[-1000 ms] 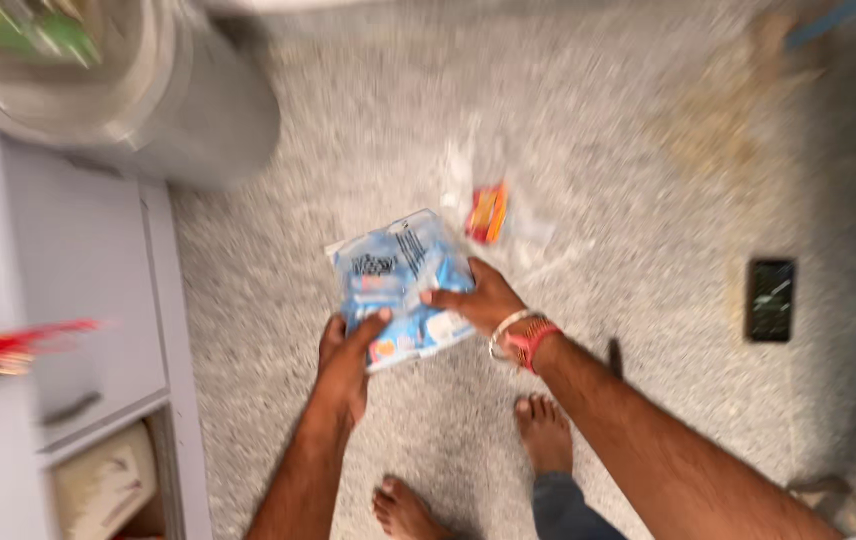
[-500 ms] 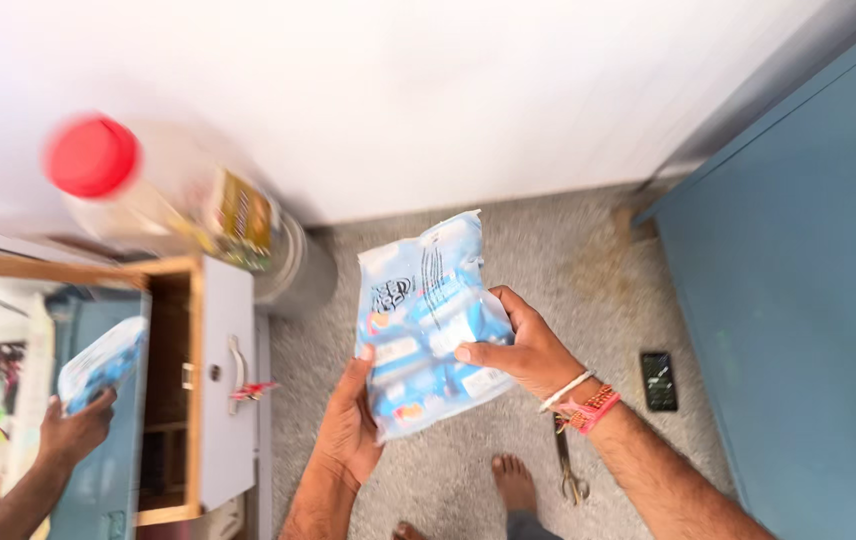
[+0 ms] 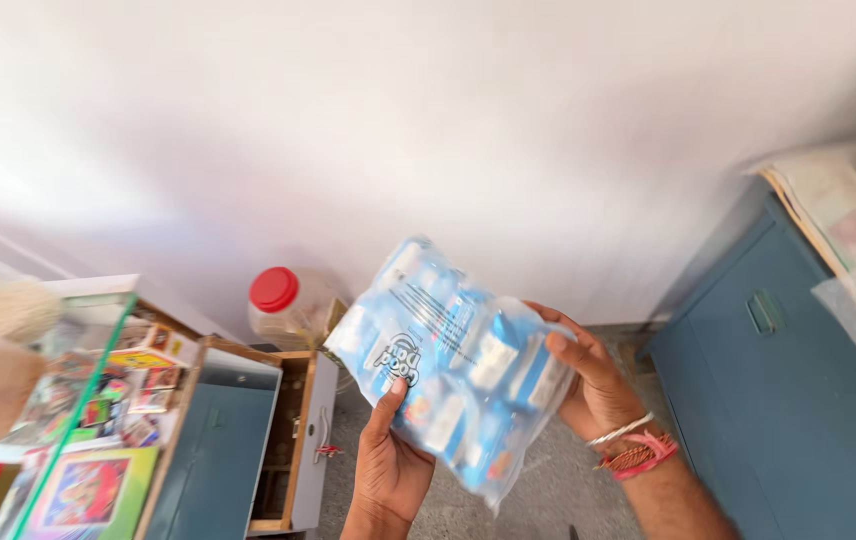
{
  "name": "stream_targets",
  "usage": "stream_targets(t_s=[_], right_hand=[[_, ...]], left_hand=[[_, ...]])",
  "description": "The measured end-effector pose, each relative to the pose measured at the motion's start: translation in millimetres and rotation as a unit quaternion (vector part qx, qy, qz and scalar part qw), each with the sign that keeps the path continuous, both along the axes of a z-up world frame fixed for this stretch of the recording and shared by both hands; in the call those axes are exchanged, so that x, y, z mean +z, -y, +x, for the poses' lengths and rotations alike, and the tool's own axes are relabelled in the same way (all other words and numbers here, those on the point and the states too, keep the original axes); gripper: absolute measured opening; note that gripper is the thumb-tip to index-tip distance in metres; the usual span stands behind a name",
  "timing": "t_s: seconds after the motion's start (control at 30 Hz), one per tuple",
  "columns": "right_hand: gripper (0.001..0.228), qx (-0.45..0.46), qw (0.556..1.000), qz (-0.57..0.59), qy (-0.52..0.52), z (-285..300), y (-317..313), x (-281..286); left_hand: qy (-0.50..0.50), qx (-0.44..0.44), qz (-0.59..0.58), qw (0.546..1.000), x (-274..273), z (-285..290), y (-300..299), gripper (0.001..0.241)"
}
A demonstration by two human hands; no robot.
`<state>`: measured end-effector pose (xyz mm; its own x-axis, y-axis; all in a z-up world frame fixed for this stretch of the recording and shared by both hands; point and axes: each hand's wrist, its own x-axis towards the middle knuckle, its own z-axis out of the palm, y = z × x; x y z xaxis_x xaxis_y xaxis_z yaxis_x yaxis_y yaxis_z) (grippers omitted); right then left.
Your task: The person organizes snack packets and small boxes on a glass display counter in a small shop. They pick up items from the floor, arrange them in boxes, and place them on the shelves, then discard a plastic bag into a red bucket.
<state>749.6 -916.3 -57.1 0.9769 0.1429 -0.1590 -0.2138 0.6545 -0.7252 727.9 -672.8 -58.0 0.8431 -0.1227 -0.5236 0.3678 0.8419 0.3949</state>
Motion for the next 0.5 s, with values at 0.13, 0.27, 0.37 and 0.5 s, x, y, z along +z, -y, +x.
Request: stream_targets(t_s=[0.13, 0.27, 0.37, 0.5], right_hand=[[0.091, -0.043, 0.992, 0.102, -0.062, -20.3, -42.9, 19.8], [0.082, -0.01, 0.993, 0.086, -0.083, -41.5, -85.5, 45.3], [0.074, 0.018, 0.997, 0.063, -0.051, -51.9, -98.9, 64.6], [0.066, 0.094, 0.994, 0.033, 0.041, -45.6, -95.4, 86.3]], left_hand=[[0.051, 0.053, -0.001, 0.997, 48.2, -23.0, -3.0, 0.042], [0.067, 0.077, 0.018, 0.995, 82.7, -45.9, -16.0, 0.043], [0.117, 0.1, 0.066, 0.986, 98.2, -63.4, -32.4, 0.044], [0.143, 0.165, 0.071, 0.973, 112.7, -83.1, -52.9, 0.048]])
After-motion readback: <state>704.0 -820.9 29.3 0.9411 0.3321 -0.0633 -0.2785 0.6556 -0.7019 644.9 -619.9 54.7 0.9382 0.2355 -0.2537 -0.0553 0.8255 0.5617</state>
